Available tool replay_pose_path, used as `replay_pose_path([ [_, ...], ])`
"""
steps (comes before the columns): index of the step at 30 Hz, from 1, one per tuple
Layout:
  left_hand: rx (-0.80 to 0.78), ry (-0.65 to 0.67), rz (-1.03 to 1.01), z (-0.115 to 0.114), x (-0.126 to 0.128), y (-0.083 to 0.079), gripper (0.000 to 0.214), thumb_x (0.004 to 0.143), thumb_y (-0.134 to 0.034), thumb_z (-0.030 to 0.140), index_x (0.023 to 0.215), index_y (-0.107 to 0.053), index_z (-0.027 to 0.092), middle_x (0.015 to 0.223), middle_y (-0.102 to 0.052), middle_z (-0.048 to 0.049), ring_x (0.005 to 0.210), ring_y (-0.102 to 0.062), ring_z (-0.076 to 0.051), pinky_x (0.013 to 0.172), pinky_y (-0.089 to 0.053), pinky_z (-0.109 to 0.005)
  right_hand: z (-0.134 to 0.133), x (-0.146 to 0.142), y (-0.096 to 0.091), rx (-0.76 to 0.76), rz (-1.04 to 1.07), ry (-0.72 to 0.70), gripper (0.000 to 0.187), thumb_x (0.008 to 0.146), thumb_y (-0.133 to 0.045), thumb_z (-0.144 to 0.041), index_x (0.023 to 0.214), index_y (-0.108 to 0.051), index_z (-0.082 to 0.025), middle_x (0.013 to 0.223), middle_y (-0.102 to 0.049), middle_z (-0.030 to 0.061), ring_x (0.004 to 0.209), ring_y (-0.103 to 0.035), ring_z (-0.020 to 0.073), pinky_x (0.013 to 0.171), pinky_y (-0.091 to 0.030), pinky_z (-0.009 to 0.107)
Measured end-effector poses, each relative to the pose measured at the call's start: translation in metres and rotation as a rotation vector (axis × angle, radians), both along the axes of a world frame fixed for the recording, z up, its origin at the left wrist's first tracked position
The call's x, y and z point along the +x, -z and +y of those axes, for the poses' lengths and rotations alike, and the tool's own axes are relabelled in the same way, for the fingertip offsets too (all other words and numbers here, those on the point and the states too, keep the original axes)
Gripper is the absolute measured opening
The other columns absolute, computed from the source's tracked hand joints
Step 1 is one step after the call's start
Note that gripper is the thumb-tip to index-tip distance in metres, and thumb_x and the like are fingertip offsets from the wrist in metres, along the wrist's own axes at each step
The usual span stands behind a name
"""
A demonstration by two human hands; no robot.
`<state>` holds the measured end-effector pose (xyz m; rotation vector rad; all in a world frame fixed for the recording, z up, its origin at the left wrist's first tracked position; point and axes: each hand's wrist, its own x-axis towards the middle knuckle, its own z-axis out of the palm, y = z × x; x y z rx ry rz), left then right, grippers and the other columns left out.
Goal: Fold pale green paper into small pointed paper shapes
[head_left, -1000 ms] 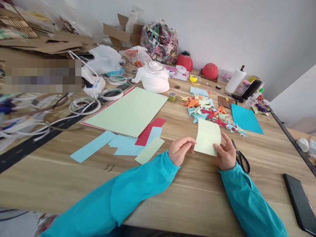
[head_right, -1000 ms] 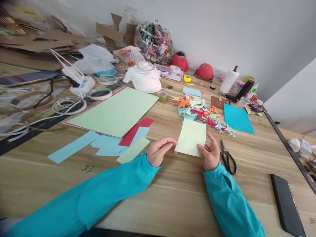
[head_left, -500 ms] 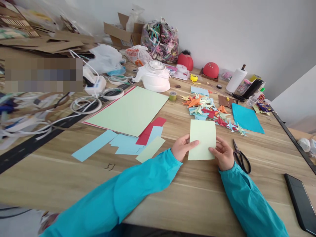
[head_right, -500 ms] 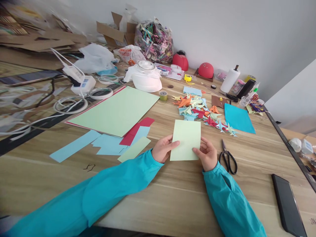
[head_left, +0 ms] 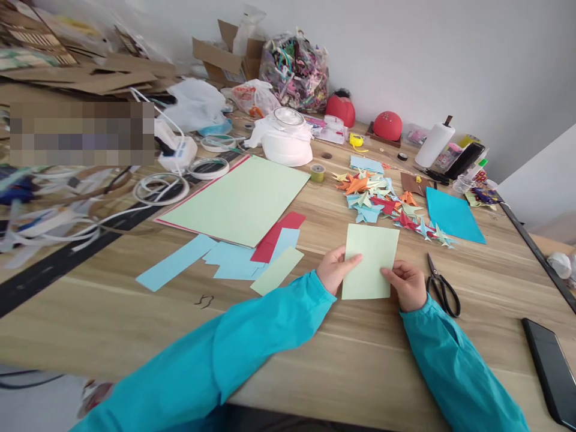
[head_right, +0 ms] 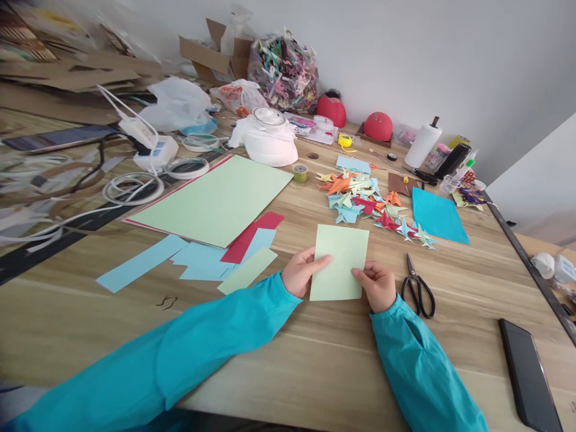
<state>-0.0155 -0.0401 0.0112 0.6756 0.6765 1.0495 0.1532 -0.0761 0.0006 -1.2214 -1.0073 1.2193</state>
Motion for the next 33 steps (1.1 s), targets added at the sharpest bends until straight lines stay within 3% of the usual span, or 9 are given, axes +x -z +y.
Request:
replay_pose_path([
  [6,-0.125,-0.027,-0.004,0.002,-0.004,-0.009,0.044,0.054,-0.078,0.038,0.085,-0.067,0.008,0.077,-0.071,-0.0116,0.074,-0.066,-0.026,0.071,-0.052,-0.040,-0.004,-0.007,-0.007,-0.049,-0.060,-0.097,0.025,0.055,-0.078,-0.035,0.065,-0.064,-0.017,0.062,-0.070,0.0029,0.053,-0.063,0.0163,0.051,-0.051,0.027],
  [14,-0.098,-0.010,0.010,0.002,-0.004,-0.006,0.047,0.053,-0.077,0.043,0.082,-0.067,0.008,0.073,-0.070,-0.0103,0.068,-0.066,-0.026,0.067,-0.052,-0.039,-0.004,-0.007,-0.004,-0.058,-0.082,-0.140,0.026,0.058,-0.076,-0.039,0.064,-0.064,-0.017,0.060,-0.068,0.0014,0.051,-0.060,0.0142,0.049,-0.048,0.026],
  [25,-0.261,0.043,-0.073,-0.006,0.001,-0.010,0.045,0.050,-0.081,0.032,0.086,-0.064,0.010,0.079,-0.070,-0.0116,0.075,-0.066,-0.028,0.071,-0.052,-0.042,-0.004,-0.009,-0.007,-0.057,-0.128,-0.104,0.029,0.062,-0.072,-0.044,0.060,-0.062,-0.016,0.053,-0.064,-0.0001,0.046,-0.052,0.0112,0.043,-0.040,0.023],
  [30,-0.146,0.015,0.108,-0.006,0.001,0.001,0.047,0.053,-0.079,0.038,0.087,-0.066,0.009,0.083,-0.070,-0.0125,0.075,-0.066,-0.027,0.072,-0.052,-0.039,-0.005,-0.008,-0.009,-0.013,-0.170,-0.088,0.035,0.064,-0.070,-0.045,0.052,-0.053,-0.017,0.043,-0.054,-0.0036,0.037,-0.042,0.0074,0.034,-0.032,0.020],
  [33,-0.048,0.109,0.232,-0.006,-0.001,0.007,0.046,0.055,-0.077,0.040,0.088,-0.067,0.008,0.085,-0.070,-0.0134,0.077,-0.066,-0.027,0.072,-0.052,-0.038,-0.004,-0.006,-0.010,-0.013,-0.199,-0.071,0.033,0.065,-0.068,-0.048,0.057,-0.054,-0.018,0.042,-0.053,-0.0041,0.033,-0.041,0.0077,0.030,-0.030,0.020],
])
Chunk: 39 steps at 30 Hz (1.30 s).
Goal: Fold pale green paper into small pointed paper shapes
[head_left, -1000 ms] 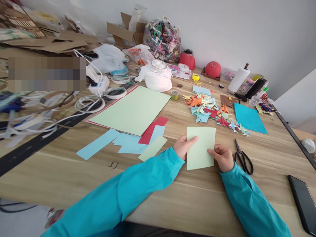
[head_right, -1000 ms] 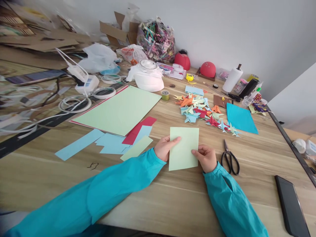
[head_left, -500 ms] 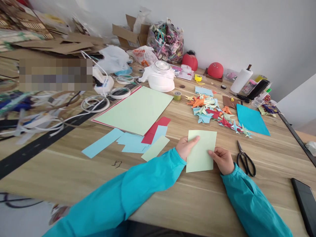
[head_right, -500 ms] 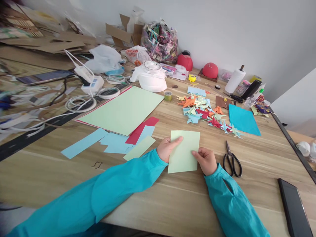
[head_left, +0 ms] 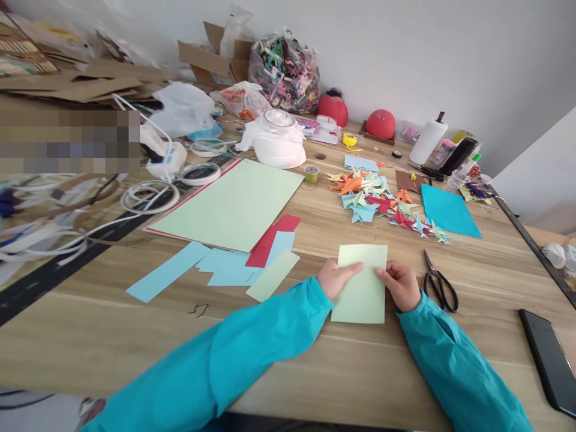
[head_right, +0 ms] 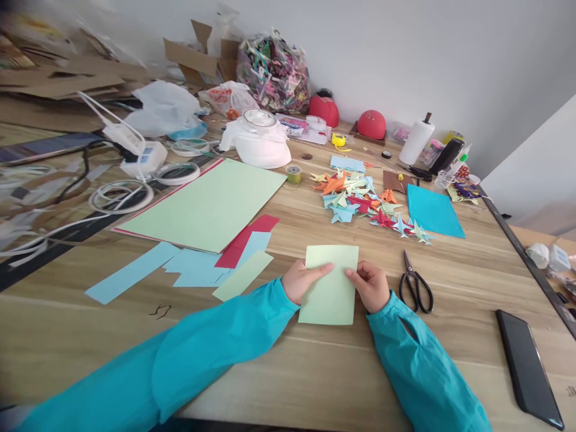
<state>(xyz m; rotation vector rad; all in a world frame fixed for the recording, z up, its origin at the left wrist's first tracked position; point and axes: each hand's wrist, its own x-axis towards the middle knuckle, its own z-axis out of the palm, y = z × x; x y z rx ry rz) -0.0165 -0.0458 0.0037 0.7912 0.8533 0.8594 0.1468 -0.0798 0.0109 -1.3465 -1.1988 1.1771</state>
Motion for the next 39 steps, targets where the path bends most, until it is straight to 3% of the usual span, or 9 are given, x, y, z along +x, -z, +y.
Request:
replay_pose_path([
  [5,0.057,0.121,0.083,-0.001,-0.001,0.001,0.043,0.056,-0.076,0.040,0.086,-0.069,0.010,0.085,-0.071,-0.0124,0.078,-0.066,-0.027,0.072,-0.051,-0.037,0.004,0.006,0.000,0.020,0.012,0.058,0.038,0.065,-0.066,-0.051,0.054,-0.049,-0.019,0.036,-0.049,-0.0053,0.030,-0.042,0.0079,0.027,-0.030,0.019],
  [9,0.069,0.140,0.103,-0.002,-0.001,-0.002,0.042,0.055,-0.076,0.039,0.085,-0.069,0.010,0.087,-0.071,-0.0120,0.078,-0.066,-0.026,0.072,-0.051,-0.037,0.005,0.009,0.001,0.046,0.045,0.116,0.034,0.068,-0.064,-0.050,0.060,-0.053,-0.019,0.037,-0.050,-0.0057,0.030,-0.043,0.0079,0.029,-0.032,0.019],
  [17,0.061,0.160,0.133,-0.002,-0.002,-0.007,0.043,0.053,-0.077,0.038,0.085,-0.069,0.010,0.089,-0.070,-0.0123,0.081,-0.065,-0.027,0.073,-0.051,-0.038,0.006,0.009,0.006,0.031,0.093,0.154,0.042,0.071,-0.060,-0.052,0.050,-0.046,-0.019,0.033,-0.044,-0.0057,0.027,-0.039,0.0075,0.029,-0.023,0.020],
  [21,0.049,0.106,0.117,-0.002,-0.001,-0.005,0.043,0.054,-0.077,0.039,0.084,-0.069,0.009,0.087,-0.071,-0.0128,0.081,-0.066,-0.028,0.073,-0.051,-0.039,0.006,0.008,0.006,0.039,0.102,0.111,0.045,0.074,-0.052,-0.058,0.053,-0.047,-0.019,0.038,-0.046,-0.0044,0.032,-0.042,0.0087,0.031,-0.029,0.021],
  [25,0.047,0.050,0.118,-0.002,-0.001,-0.005,0.043,0.055,-0.077,0.040,0.084,-0.069,0.009,0.085,-0.071,-0.0128,0.078,-0.066,-0.028,0.070,-0.052,-0.037,0.003,0.003,0.004,0.049,-0.020,0.001,0.043,0.067,-0.063,-0.054,0.050,-0.047,-0.019,0.041,-0.046,-0.0049,0.036,-0.041,0.0083,0.033,-0.031,0.021],
  [28,0.041,0.015,0.131,0.000,-0.002,-0.006,0.042,0.055,-0.076,0.041,0.081,-0.069,0.010,0.082,-0.071,-0.0126,0.077,-0.066,-0.028,0.068,-0.052,-0.036,0.001,0.001,0.004,0.014,-0.071,-0.056,0.043,0.071,-0.058,-0.055,0.050,-0.047,-0.019,0.041,-0.047,-0.0044,0.035,-0.042,0.0088,0.033,-0.031,0.021],
  [39,-0.052,-0.317,0.103,0.022,-0.014,-0.009,0.043,0.050,-0.080,0.039,0.076,-0.068,0.008,0.075,-0.070,-0.0115,0.068,-0.066,-0.025,0.058,-0.053,-0.031,-0.003,-0.001,-0.001,0.010,-0.140,-0.196,0.036,0.075,-0.057,-0.048,0.055,-0.048,-0.019,0.040,-0.052,-0.0039,0.035,-0.043,0.0073,0.036,-0.034,0.019],
])
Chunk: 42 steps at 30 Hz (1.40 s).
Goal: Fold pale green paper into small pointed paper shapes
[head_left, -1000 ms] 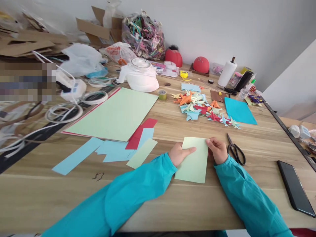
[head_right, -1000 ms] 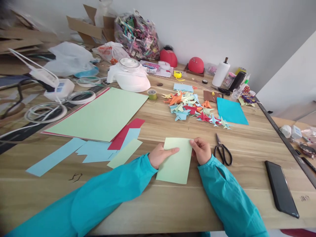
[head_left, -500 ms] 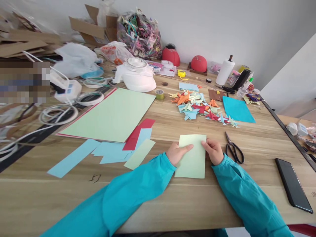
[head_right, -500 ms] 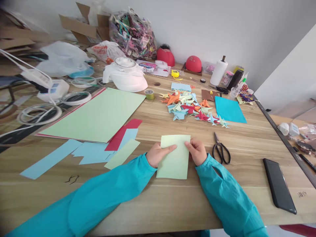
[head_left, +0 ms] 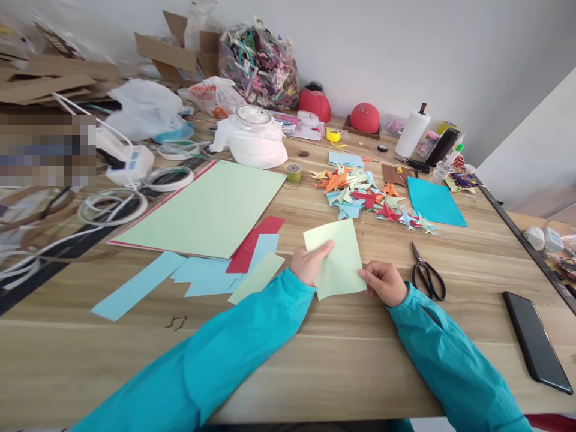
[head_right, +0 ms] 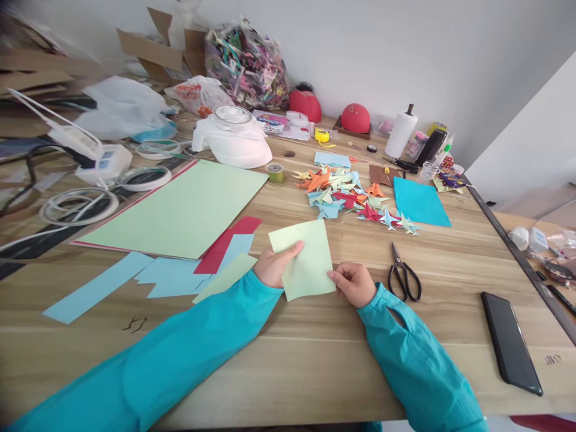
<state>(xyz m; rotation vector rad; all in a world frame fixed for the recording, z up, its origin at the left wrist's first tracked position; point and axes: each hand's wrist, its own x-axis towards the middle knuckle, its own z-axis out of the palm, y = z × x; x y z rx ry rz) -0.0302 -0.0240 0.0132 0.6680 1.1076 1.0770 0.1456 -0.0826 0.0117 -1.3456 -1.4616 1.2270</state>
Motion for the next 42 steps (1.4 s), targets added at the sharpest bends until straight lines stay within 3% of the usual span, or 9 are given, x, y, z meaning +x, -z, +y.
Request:
replay_pose_path([
  [6,0.016,-0.222,-0.121,0.016,-0.003,0.006,0.041,0.052,-0.080,0.029,0.086,-0.067,0.010,0.081,-0.070,-0.0106,0.071,-0.066,-0.026,0.061,-0.055,-0.034,0.001,0.002,0.003,-0.012,0.010,-0.012,0.034,0.074,-0.058,-0.046,0.058,-0.050,-0.018,0.045,-0.057,-0.0019,0.037,-0.046,0.0075,0.039,-0.037,0.019],
  [11,-0.017,-0.273,-0.172,0.018,0.002,0.008,0.033,0.055,-0.078,0.023,0.084,-0.066,0.010,0.080,-0.071,-0.0103,0.072,-0.067,-0.025,0.066,-0.056,-0.036,0.003,0.005,0.000,0.050,-0.011,0.111,0.038,0.076,-0.054,-0.049,0.056,-0.049,-0.018,0.044,-0.056,-0.0019,0.036,-0.046,0.0080,0.038,-0.037,0.020],
  [16,-0.034,-0.178,-0.202,0.020,0.004,0.012,0.039,0.053,-0.080,0.026,0.087,-0.067,0.010,0.083,-0.071,-0.0117,0.074,-0.067,-0.026,0.067,-0.057,-0.037,0.009,0.020,0.001,0.166,-0.211,0.401,0.037,0.076,-0.054,-0.048,0.056,-0.052,-0.017,0.047,-0.057,-0.0002,0.041,-0.050,0.0101,0.044,-0.040,0.022],
  [21,-0.015,-0.132,-0.255,0.022,0.001,0.015,0.047,0.045,-0.083,0.026,0.085,-0.067,0.010,0.085,-0.071,-0.0121,0.078,-0.067,-0.028,0.068,-0.056,-0.038,-0.003,0.049,0.012,0.344,-0.259,0.817,0.025,0.077,-0.048,-0.039,0.086,-0.052,-0.016,0.078,-0.065,0.0078,0.067,-0.061,0.0173,0.065,-0.048,0.033],
  [23,0.030,-0.029,-0.254,0.020,-0.001,0.015,0.051,0.036,-0.085,0.018,0.084,-0.068,0.010,0.084,-0.071,-0.0121,0.080,-0.066,-0.030,0.069,-0.055,-0.039,-0.015,0.060,0.019,0.390,-0.459,0.891,0.027,0.075,-0.047,-0.033,0.094,-0.052,-0.015,0.090,-0.063,0.0110,0.081,-0.060,0.0215,0.073,-0.046,0.038],
  [26,0.080,0.122,-0.203,0.016,-0.002,0.014,0.053,0.028,-0.085,0.010,0.078,-0.068,0.008,0.081,-0.071,-0.0127,0.081,-0.065,-0.033,0.071,-0.054,-0.041,-0.035,0.071,0.029,0.338,-0.864,1.005,0.032,0.069,-0.050,-0.029,0.097,-0.055,-0.015,0.093,-0.060,0.0139,0.094,-0.054,0.0293,0.082,-0.039,0.046],
  [30,0.070,0.111,-0.201,0.013,0.000,0.012,0.048,0.030,-0.084,0.011,0.075,-0.068,0.008,0.079,-0.071,-0.0123,0.083,-0.065,-0.034,0.073,-0.053,-0.042,-0.047,0.080,0.039,0.287,-1.032,0.951,0.030,0.070,-0.047,-0.026,0.097,-0.056,-0.015,0.090,-0.060,0.0140,0.088,-0.055,0.0289,0.077,-0.041,0.043],
  [36,0.023,0.046,-0.386,0.014,0.002,0.010,0.057,0.035,-0.084,0.012,0.089,-0.066,0.012,0.084,-0.071,-0.0094,0.088,-0.064,-0.031,0.073,-0.055,-0.041,-0.041,0.093,0.039,0.277,-0.929,0.835,0.034,0.065,-0.048,-0.023,0.096,-0.061,-0.018,0.087,-0.061,0.0080,0.077,-0.057,0.0215,0.072,-0.045,0.035],
  [42,-0.031,0.018,-0.398,0.016,0.003,0.010,0.054,0.037,-0.084,0.013,0.088,-0.065,0.012,0.083,-0.071,-0.0091,0.087,-0.064,-0.030,0.073,-0.055,-0.041,-0.037,0.075,0.026,0.507,-0.821,0.819,0.027,0.077,-0.041,-0.023,0.091,-0.062,-0.016,0.099,-0.061,0.0110,0.080,-0.058,0.0191,0.068,-0.048,0.031],
])
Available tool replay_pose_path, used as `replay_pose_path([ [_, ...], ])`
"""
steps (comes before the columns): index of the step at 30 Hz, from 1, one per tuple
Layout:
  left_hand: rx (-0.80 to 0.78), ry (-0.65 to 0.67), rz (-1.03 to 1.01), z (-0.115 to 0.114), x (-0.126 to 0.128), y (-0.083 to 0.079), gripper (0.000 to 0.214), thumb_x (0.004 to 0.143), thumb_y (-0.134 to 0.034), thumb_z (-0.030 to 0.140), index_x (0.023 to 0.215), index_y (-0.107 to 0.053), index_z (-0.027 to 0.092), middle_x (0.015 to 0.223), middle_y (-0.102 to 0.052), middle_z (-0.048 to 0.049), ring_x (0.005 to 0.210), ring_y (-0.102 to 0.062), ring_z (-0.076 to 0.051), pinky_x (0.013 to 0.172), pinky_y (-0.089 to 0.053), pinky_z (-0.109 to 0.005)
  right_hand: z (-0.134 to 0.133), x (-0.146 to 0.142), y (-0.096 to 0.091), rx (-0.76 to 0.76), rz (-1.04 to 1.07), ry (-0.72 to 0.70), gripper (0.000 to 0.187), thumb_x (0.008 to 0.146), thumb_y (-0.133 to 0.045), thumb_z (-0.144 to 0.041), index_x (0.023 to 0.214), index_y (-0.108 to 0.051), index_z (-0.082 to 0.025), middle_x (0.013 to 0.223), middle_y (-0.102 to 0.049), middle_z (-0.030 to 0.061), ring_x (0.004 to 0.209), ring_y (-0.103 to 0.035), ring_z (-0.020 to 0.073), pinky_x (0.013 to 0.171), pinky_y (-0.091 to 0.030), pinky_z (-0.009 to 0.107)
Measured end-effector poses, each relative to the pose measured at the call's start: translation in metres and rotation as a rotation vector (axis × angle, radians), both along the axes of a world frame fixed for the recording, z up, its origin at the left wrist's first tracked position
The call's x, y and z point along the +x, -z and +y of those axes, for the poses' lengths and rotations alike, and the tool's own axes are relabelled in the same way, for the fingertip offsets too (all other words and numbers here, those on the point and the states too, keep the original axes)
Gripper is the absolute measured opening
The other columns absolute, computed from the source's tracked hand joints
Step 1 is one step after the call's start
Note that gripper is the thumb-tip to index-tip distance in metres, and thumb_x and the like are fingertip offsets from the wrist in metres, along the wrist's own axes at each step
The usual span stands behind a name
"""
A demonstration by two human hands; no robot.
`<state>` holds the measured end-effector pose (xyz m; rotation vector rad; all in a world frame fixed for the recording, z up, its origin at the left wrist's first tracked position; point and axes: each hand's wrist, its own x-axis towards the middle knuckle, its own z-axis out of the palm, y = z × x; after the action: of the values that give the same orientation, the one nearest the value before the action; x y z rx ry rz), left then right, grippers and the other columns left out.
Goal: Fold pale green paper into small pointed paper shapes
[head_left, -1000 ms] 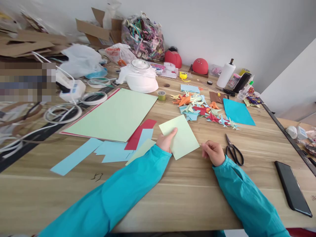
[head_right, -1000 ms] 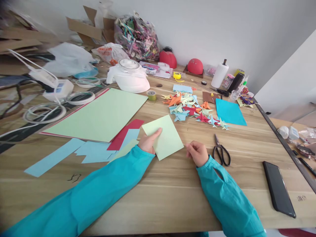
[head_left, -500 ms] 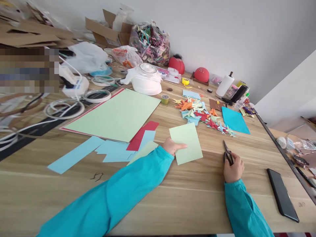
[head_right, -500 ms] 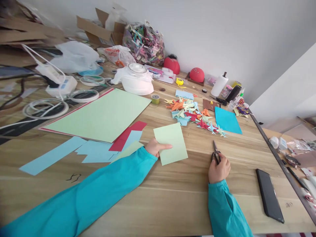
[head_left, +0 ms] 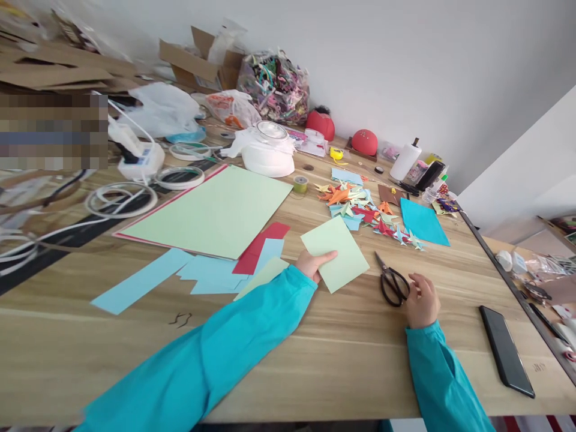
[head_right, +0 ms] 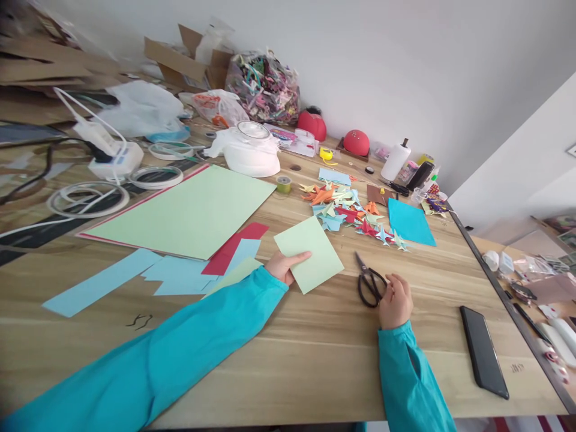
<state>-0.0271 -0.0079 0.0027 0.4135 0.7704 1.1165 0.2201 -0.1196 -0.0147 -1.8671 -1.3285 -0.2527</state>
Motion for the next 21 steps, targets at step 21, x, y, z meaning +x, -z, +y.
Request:
replay_pose_path([
  [21,-0.049,-0.058,-0.116,-0.006,0.004,-0.011,0.044,0.060,-0.068,0.001,0.102,-0.061,0.013,0.095,-0.069,-0.0090,0.093,-0.064,-0.025,0.086,-0.052,-0.040,0.036,-0.048,-0.027,-0.376,0.263,-0.254,0.035,0.076,-0.052,-0.017,0.111,-0.051,-0.018,0.088,-0.056,0.0073,0.078,-0.054,0.0194,0.068,-0.044,0.032],
])
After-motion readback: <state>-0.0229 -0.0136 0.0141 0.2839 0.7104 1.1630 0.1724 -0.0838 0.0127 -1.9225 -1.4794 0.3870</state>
